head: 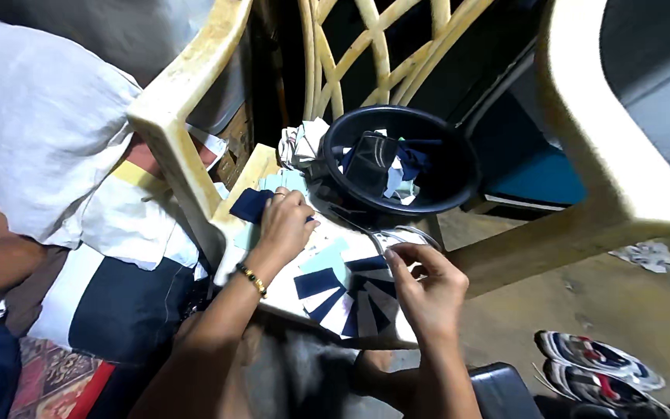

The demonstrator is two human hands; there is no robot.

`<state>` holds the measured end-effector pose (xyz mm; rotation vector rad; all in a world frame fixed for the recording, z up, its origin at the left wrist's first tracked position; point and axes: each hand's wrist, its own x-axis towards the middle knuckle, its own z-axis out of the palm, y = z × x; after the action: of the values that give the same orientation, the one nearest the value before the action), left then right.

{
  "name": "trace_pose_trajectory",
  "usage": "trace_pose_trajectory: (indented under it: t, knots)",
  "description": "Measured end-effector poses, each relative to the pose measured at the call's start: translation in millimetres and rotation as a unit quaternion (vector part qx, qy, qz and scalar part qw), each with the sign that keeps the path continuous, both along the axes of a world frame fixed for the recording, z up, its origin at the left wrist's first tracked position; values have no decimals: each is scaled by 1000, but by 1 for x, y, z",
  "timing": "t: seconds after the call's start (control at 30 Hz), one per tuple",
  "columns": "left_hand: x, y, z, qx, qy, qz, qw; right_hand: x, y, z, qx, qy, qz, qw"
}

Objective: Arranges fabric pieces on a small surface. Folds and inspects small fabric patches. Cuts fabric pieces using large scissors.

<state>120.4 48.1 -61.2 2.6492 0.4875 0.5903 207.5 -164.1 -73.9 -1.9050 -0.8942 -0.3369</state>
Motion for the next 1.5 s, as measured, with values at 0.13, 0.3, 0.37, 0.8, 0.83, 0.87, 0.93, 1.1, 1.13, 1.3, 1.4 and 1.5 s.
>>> trace_pose_trajectory:
  t: [0.13,0.3,0.37,0.8,0.83,0.87,0.93,1.1,1.13,1.3,1.4,1.5]
  knots:
    - [35,1,-2,-8,168,26,985,-1,-2,-7,-9,2,1,1000]
    - [23,-6,8,-122,50,-7,991,0,0,-5,27,113,51,992]
    - [9,-15,20,-213,5,-51,976,-1,6,0,70,226,111,965]
    - [-27,-17,20,-375,-55,-64,923,-7,45,16,114,435,208,869]
    - [-26,-13,17,-324,-23,-66,944,-6,45,18,121,427,202,873]
    - [-24,-9,11,-257,2,-69,964,-5,43,21,131,410,193,882]
    - [-21,-2,0,-154,32,-80,984,-3,36,25,139,345,162,914]
    - [-20,2,-6,-86,61,-158,982,1,5,16,16,175,117,977]
    - [-21,2,-5,-83,60,-180,978,-1,-1,15,-17,168,124,978]
    - [-25,-1,-4,-69,105,-217,968,-4,-12,3,-37,183,144,972]
    - [-22,0,-9,-63,100,-229,966,-2,-15,0,-9,201,158,967]
    - [-19,0,-11,-103,28,-216,970,-2,-19,0,21,210,175,962]
